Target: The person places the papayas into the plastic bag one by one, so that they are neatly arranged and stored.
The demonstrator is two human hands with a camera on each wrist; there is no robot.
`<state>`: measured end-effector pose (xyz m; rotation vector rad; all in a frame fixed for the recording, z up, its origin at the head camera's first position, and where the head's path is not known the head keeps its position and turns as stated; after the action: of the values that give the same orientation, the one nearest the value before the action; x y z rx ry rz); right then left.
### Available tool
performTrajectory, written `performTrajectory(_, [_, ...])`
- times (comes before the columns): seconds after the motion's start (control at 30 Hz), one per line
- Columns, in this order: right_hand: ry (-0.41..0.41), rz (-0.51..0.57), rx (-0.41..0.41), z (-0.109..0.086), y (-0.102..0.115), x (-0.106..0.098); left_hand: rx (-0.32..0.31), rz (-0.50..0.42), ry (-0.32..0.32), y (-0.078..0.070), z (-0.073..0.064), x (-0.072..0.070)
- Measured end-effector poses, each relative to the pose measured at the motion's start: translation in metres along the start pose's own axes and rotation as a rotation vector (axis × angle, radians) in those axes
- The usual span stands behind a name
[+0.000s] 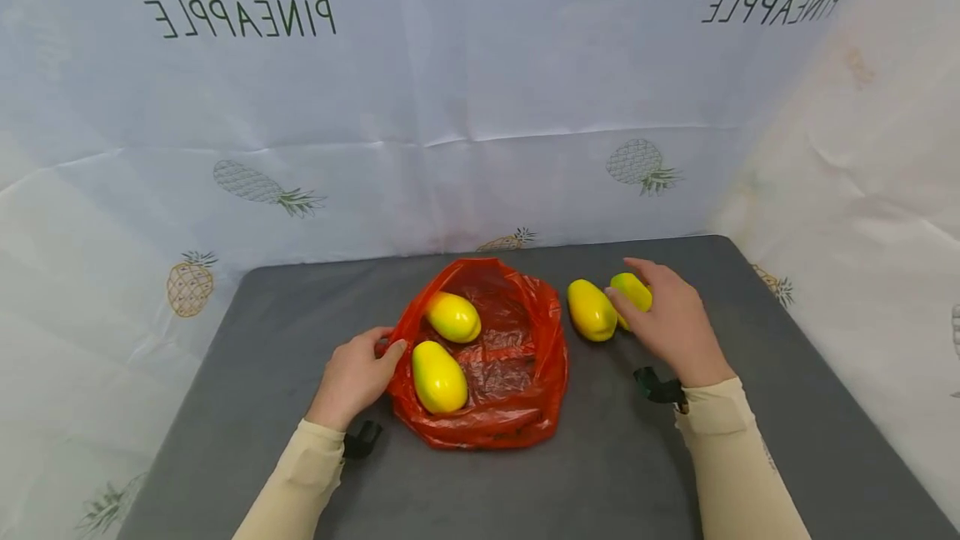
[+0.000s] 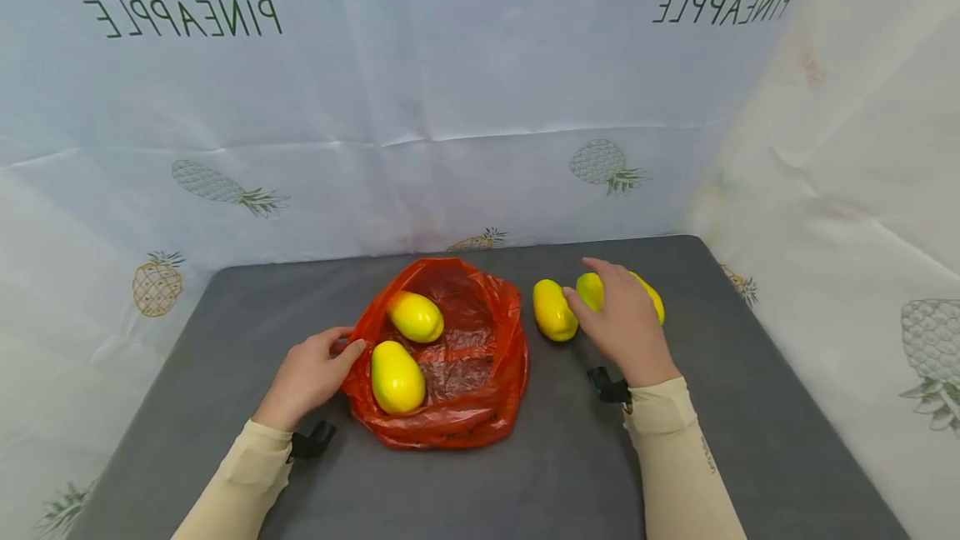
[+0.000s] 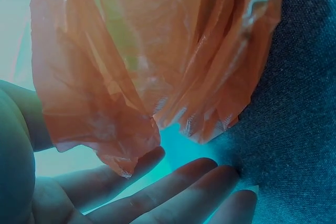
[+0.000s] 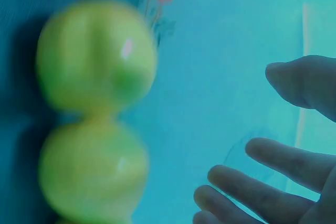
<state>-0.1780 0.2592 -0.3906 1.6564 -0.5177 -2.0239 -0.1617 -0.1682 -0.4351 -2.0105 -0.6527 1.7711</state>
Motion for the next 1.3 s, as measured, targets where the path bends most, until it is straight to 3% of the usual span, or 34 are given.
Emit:
performTrajectory(0.3, [-0.036, 0.014, 0.116, 0.008, -0.063, -0.008, -0.019, 0.009, -0.004, 0.008, 0.001, 0.003])
performTrajectory(0.57, [-0.032, 0.015, 0.175, 0.009, -0.095, -0.005, 0.005, 0.010, -0.021, 0.006, 0.002, 0.002])
performTrajectory(0.87, [0.011, 0.035, 0.239, 0.007, -0.111, -0.004, 0.005, 0.000, -0.019, 0.006, 0.001, 0.002])
performTrajectory(1.3, [0.062, 0.029, 0.303, 0.008, -0.114, -0.001, 0.003, -0.007, -0.021, 0.005, 0.000, 0.002])
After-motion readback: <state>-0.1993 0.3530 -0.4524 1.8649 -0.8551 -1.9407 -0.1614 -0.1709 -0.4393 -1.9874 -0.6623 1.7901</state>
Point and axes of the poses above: each hand's wrist, its own z-axis towards the middle knuckle, its own x-axis out of the palm, y = z × x, the point moved 3 cm from there along z, towards the middle knuckle, and after that the axes turned 3 degrees about z, right-handed, at the moved point
